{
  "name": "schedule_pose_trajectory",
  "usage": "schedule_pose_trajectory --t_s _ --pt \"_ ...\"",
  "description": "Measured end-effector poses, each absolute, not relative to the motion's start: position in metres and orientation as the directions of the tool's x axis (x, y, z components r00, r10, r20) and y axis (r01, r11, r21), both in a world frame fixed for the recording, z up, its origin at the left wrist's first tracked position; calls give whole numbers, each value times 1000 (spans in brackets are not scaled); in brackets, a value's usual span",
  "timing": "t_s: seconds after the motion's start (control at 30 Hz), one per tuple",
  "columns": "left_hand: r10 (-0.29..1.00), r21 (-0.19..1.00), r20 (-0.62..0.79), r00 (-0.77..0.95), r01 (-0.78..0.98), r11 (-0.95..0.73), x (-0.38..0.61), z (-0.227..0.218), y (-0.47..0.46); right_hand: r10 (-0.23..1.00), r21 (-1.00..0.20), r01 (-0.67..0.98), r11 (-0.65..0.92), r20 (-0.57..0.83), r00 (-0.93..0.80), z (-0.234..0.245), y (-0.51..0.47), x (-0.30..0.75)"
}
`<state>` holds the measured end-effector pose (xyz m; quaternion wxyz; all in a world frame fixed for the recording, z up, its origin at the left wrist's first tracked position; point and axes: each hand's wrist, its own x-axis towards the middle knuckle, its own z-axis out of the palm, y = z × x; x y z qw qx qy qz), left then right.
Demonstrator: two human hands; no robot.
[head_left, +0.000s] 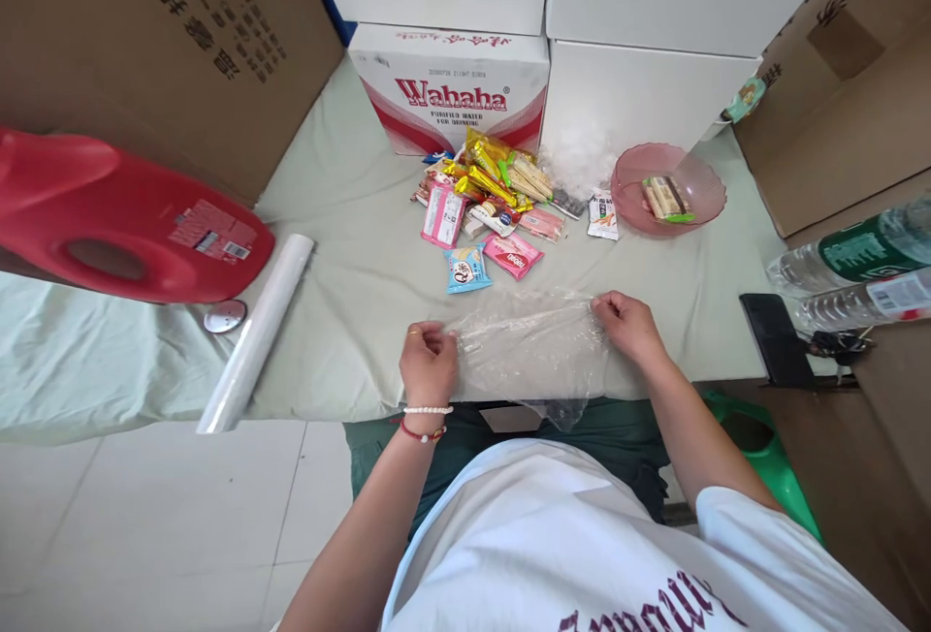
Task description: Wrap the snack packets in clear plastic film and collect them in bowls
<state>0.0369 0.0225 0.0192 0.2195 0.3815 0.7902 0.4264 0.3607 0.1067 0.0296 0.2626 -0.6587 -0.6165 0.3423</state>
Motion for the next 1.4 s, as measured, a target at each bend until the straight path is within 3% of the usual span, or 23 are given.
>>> schedule_pose_trajectory --t_s 0.07,0.13,0.2,0.27,0.3,0.4,0.53,0.63,0.7,0.83,0.93,1.1,1.2,1.23,1.3,1.4 --pt "779 706 258 -572 662 252 33 24 16 991 -742 663 -98 -136 -6 32 110 359" --pt "838 527 432 -334 848 67 35 33 12 990 -736 673 -80 -137 -33 34 112 356" --pt "928 417 370 46 885 -210 40 42 13 989 -737 674 -39 -125 -80 35 115 354" --pt "933 391 139 332 847 -360 47 50 20 983 -742 670 11 -115 -143 35 119 354" --pt "926 377 11 377 856 -353 50 53 25 978 -742 669 35 -112 -176 36 122 354" --pt "935 311 -207 288 926 -216 53 62 40 964 -729 679 91 -106 -243 38 134 361" --pt "932 274 -260 254 944 -181 54 77 48 959 -714 687 134 -81 -271 40 151 376" --pt "949 41 -286 129 992 -123 61 85 44 945 -692 701 172 -86 -317 36 160 382" --pt "963 -65 -216 158 982 -176 66 84 43 931 -662 719 211 -88 -355 33 163 380" --pt "856 -8 46 515 857 -515 66 64 50 906 -607 742 285 -82 -415 30 164 370" --pt "748 95 130 651 742 -663 59 36 57 916 -592 760 267 -89 -391 29 166 369" --pt "910 168 73 408 895 -414 57 8 50 986 -536 840 84 -77 -148 34 171 387" --pt "949 162 31 313 935 -314 63 9 42 994 -432 901 38 107 10 45 157 383" --pt "954 159 18 299 941 -298 65 10 41 981 -417 905 87 193 -6 49 149 376" --pt "960 158 -3 280 948 -276 68 13 40 929 -409 851 328 305 -212 54 132 356" --pt "968 158 -14 252 956 -247 71 14 40 714 -374 615 695 252 -653 48 117 329"
